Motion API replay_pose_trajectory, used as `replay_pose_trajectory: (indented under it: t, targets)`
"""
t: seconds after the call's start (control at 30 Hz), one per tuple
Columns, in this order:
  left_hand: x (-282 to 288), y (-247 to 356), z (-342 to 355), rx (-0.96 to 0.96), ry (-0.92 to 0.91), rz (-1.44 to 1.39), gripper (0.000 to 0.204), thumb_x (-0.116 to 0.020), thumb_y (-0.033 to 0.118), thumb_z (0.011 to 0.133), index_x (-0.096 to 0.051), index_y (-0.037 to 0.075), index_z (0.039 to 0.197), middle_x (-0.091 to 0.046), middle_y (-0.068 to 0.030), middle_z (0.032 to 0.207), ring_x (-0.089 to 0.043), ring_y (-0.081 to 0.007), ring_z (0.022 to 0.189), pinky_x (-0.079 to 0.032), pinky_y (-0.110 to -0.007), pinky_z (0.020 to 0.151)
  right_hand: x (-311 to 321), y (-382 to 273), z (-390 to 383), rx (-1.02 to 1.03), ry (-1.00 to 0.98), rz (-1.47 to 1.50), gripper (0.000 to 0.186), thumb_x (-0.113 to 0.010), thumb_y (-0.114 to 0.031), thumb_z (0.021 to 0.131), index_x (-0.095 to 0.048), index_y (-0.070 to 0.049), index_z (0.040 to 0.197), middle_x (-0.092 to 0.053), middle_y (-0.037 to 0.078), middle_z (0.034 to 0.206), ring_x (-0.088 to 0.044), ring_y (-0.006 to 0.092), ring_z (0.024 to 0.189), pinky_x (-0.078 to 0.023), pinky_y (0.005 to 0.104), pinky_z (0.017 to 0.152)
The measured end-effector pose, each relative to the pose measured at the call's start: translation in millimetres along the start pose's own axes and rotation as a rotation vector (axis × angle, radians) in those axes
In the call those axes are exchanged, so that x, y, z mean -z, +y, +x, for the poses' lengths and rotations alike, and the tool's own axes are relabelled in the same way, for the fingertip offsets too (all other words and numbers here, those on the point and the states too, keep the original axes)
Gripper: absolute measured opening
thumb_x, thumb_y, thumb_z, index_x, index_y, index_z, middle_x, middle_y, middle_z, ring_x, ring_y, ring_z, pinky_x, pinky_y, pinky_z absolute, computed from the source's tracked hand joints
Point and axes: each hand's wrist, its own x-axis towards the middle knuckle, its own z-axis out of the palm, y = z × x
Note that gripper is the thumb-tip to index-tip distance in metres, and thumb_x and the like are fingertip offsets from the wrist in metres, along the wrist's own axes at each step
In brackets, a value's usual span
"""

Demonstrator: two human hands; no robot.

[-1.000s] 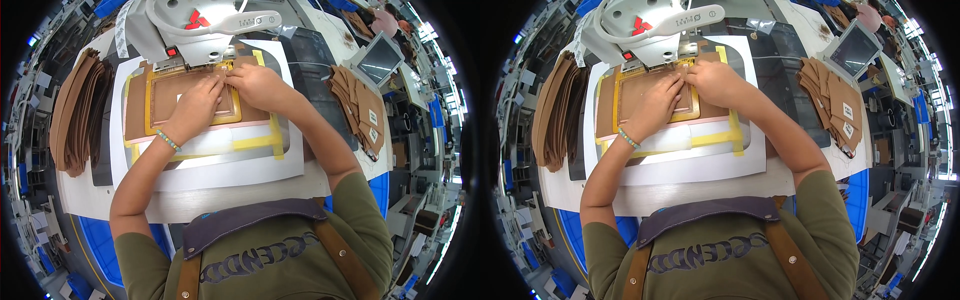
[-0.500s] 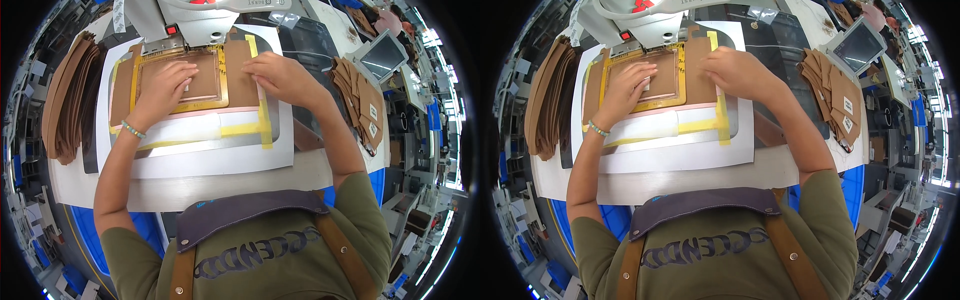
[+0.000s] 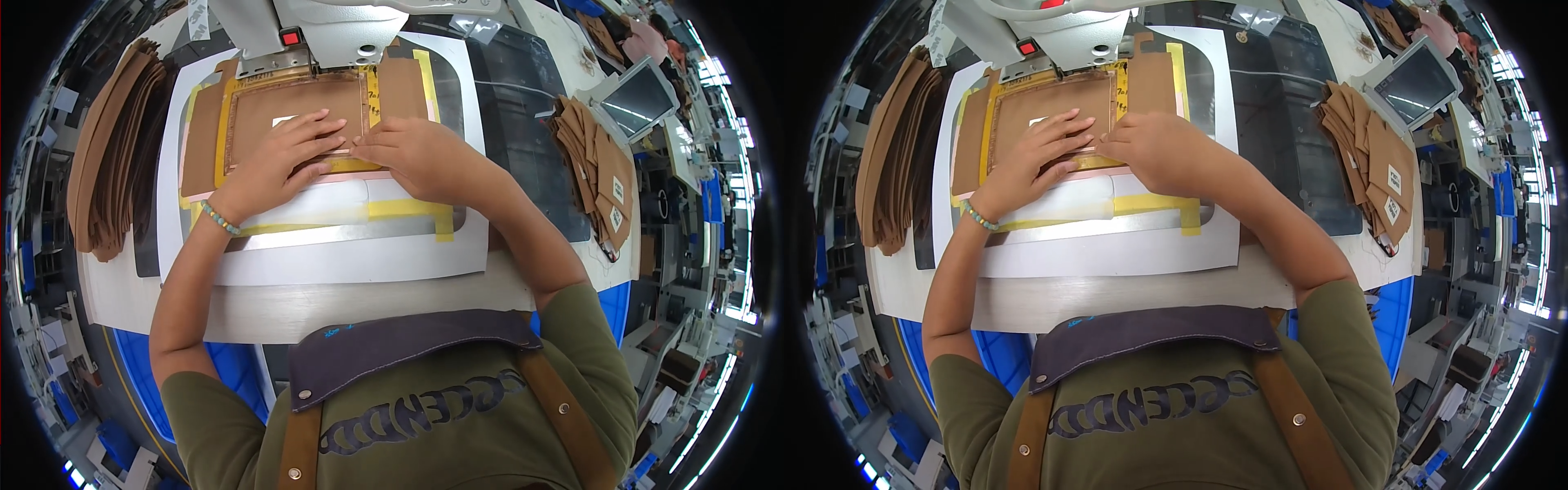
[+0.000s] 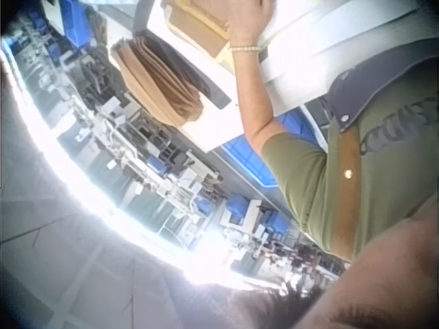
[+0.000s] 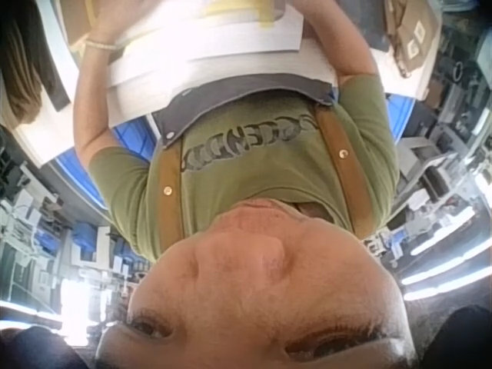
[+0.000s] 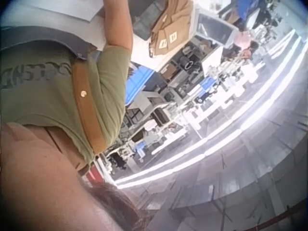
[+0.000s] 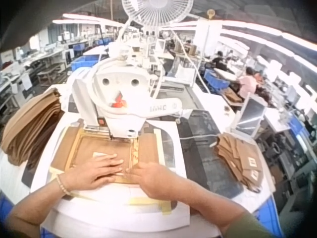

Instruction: Sewing and assembling leather bags using an automated sewing machine in a workshop.

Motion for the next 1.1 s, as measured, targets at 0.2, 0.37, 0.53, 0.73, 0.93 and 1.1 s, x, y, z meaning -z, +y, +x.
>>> replay_pose_trajectory:
  t: [0.2,0.37,0.53,0.73,0.93,1.1]
  targets:
    - [2,-5,2,-0.004,-0.025,0.026,0.046,-0.07,0.023,0.102,-0.068,0.009,0.146,-0.054,-0.0077,0.164,-0.04,-0.033,0.159,-0.032,-0.052,0.128,-3,-2,-2,0.024,0.013,-0.07,0.043,-0.067,-0.002,0.09,-0.072,-0.001,0.133,-0.076,0.011,0.128,-0.067,0.0277,0.123,-0.053,0.0391,0.108]
    - [-1,-6,3,-0.041,-0.021,0.057,0.051,-0.073,0.029,0.101,-0.066,0.017,0.15,-0.053,-0.0059,0.166,-0.04,-0.0328,0.159,-0.032,-0.052,0.128,-15,-10,-4,0.029,0.095,-0.146,0.042,-0.066,-0.002,0.091,-0.071,-0.001,0.133,-0.073,0.012,0.134,-0.066,0.0274,0.127,-0.053,0.0385,0.107]
    - [2,-10,7,-0.034,-0.026,0.062,0.053,-0.074,0.032,0.099,-0.066,0.019,0.15,-0.052,-0.0052,0.166,-0.04,-0.0329,0.158,-0.032,-0.053,0.128,-10,-10,-4,0.026,0.079,-0.142,0.039,-0.063,-0.002,0.093,-0.07,0.0,0.132,-0.073,0.013,0.134,-0.065,0.0292,0.128,-0.053,0.0394,0.108]
    - [2,-19,11,-0.059,-0.003,0.085,0.053,-0.075,0.034,0.099,-0.066,0.019,0.15,-0.054,-0.005,0.165,-0.043,-0.0332,0.155,-0.033,-0.053,0.125,-2,-8,2,-0.065,0.033,-0.053,0.039,-0.062,-0.001,0.093,-0.07,0.001,0.131,-0.072,0.015,0.132,-0.065,0.0299,0.127,-0.052,0.0398,0.11]
    - [1,-31,24,-0.053,0.042,0.069,0.05,-0.075,0.034,0.1,-0.069,0.017,0.146,-0.057,-0.0052,0.162,-0.045,-0.034,0.153,-0.035,-0.051,0.124,-10,-3,12,-0.058,0.072,-0.153,0.039,-0.065,0.0,0.09,-0.07,0.001,0.128,-0.071,0.016,0.132,-0.066,0.0309,0.121,-0.053,0.039,0.106]
    - [8,-42,38,-0.051,0.04,0.07,0.046,-0.074,0.033,0.1,-0.071,0.016,0.142,-0.059,-0.0062,0.16,-0.047,-0.0341,0.152,-0.037,-0.05,0.122,-13,5,13,-0.051,0.138,-0.194,0.04,-0.066,0.0,0.086,-0.071,0.0,0.125,-0.071,0.016,0.129,-0.066,0.0318,0.117,-0.054,0.0406,0.103]
